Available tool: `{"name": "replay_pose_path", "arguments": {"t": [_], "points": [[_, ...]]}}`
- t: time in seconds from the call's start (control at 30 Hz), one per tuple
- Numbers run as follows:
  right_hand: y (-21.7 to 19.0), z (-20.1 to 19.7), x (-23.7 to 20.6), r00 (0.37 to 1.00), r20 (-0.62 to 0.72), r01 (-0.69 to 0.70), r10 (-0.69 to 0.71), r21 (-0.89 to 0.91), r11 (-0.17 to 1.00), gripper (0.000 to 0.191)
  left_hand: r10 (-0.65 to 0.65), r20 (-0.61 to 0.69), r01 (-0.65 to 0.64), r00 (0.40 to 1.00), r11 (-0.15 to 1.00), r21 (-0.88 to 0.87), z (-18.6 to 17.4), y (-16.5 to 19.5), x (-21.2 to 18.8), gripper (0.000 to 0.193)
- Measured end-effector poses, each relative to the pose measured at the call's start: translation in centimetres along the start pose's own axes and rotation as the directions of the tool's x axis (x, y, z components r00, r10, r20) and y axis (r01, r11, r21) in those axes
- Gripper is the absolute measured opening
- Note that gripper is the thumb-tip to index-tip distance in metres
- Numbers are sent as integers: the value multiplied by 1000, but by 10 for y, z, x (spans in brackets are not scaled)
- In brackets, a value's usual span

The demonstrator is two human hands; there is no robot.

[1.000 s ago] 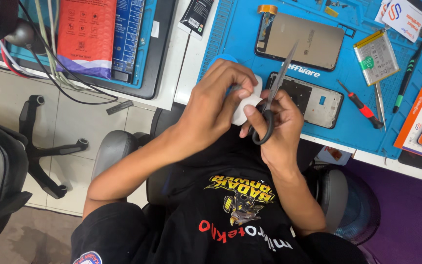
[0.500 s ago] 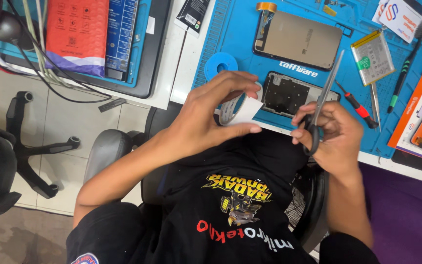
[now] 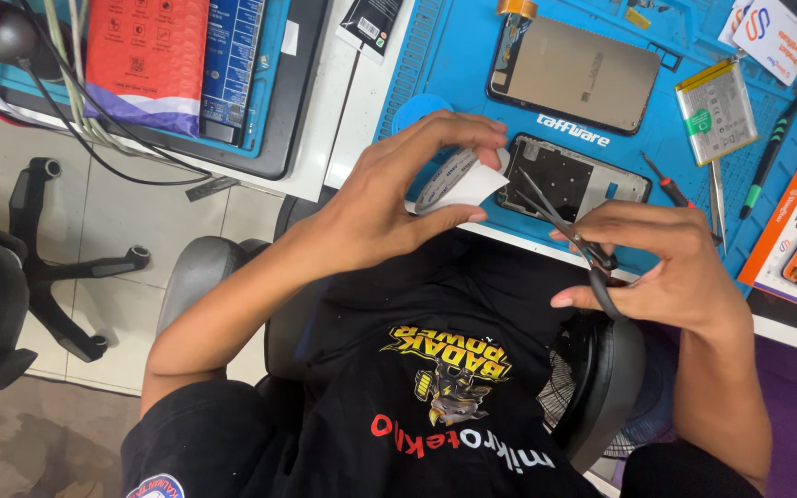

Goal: The person holds a disassembled phone frame and cleans its inner surface with a brush, then wipes it with a tissue. They cut a piece of white tape with scissors, stick the tape piece onto the frame, and finally squeeze adhesive from a tube onto a tissue.

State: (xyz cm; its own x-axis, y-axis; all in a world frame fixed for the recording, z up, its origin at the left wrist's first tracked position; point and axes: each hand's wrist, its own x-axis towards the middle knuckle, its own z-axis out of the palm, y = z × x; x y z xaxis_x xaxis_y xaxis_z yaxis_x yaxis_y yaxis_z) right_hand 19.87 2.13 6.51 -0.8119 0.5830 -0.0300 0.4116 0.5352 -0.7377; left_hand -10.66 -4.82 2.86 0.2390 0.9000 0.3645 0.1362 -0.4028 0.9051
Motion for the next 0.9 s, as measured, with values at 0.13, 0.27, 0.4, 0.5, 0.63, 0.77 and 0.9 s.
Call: {"name": "replay_pose_path", "arguments": {"t": [0.13,0.27,0.4,0.5,0.63,0.77,0.9], "points": [[-1,1,3,999,14,-38,38,-26,999,58,-64,30,66,998,995,-81,-2,-1,2,57],[-2,3,8,999,20,-36,36,-19,999,58,-84,33,88,996,982,-166,-1,-2,4,58],[-2,4,11,1000,12,-25,25,-33,999,58,-124,38,129,992,971,-199,0,-3,4,62],[-1,4,11,999,3,-53,53,-27,998,60,-125,36,130,991,968,-212,0,-4,4,63],[0,6,10,999,-9,-33,33,-23,999,60,-117,28,120,993,972,-202,0,-5,3,64],[1,8,11,999,-8,-31,32,3,999,61,-111,21,113,994,972,-204,2,-5,3,65],[0,9,13,1000,-10,-23,23,5,1000,61,-125,21,127,992,971,-201,2,-6,3,65]]}}
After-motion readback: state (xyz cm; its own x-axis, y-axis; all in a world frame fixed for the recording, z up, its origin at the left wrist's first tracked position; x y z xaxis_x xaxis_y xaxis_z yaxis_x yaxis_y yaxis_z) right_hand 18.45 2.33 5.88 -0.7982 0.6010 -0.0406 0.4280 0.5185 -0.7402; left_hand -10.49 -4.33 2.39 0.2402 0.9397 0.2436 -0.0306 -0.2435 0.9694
